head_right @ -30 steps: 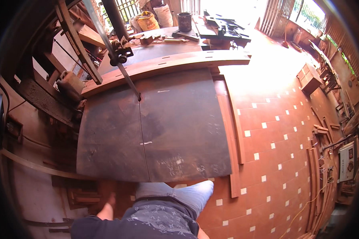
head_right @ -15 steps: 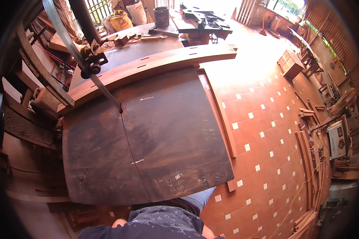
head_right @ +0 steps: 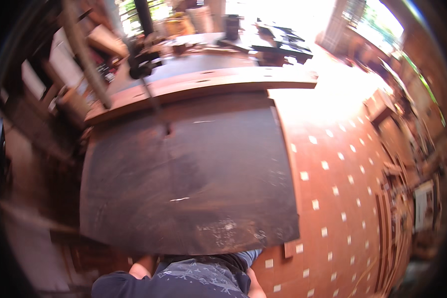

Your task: The person uses a bandsaw to cut a long wooden plank into smaller pieces. They align the plank with the blade, feed it through, and remove the cut sections, repeating the process several times.

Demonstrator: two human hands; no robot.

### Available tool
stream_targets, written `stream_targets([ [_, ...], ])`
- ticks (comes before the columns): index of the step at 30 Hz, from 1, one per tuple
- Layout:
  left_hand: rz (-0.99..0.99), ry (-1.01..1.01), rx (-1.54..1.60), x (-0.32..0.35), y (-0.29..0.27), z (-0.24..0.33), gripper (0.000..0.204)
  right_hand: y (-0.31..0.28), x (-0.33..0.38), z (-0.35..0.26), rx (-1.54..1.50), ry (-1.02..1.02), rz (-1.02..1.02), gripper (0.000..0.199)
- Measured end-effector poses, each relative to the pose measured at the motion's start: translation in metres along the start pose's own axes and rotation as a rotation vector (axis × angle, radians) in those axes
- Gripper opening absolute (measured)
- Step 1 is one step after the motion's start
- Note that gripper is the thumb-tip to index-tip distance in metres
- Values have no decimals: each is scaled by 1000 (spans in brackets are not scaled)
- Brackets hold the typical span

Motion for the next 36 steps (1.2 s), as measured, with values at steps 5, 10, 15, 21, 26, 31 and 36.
stream_targets([
  [5, -40, 125, 112, -22, 18, 2, 71, -98, -26, -42, 13, -20, -8, 34],
  [10, -30, 427, 341, -19, 32, 39, 72, -219, 39, -226, 172, -495, 593, 29],
  [15, 79, 820, 545, 41, 64, 99, 76, -208, 133, -452, 661, -1336, 917, 35],
  [21, 269, 861, 629, 78, 94, 136, 88, 68, 167, -589, 1002, -1586, 331, 37],
  [26, 766, 729, 357, 104, 114, 158, 59, 289, 159, -576, 1594, -1657, 310, 55],
  [31, 732, 807, 322, 97, 104, 157, 55, 420, 110, -590, 1834, -1657, 228, 68],
  [36, 776, 781, 417, 100, 117, 160, 55, 519, 64, -611, 1949, -1569, 229, 93],
])
Point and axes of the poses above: each hand's wrist, its own x-axis away from the middle knuckle, its own y-axis out of the palm, z = x × y, the point moved 3 cm from there along -x, towards the middle knuckle, and after that the axes turned 9 degrees about -z, right-handed, at the moved point
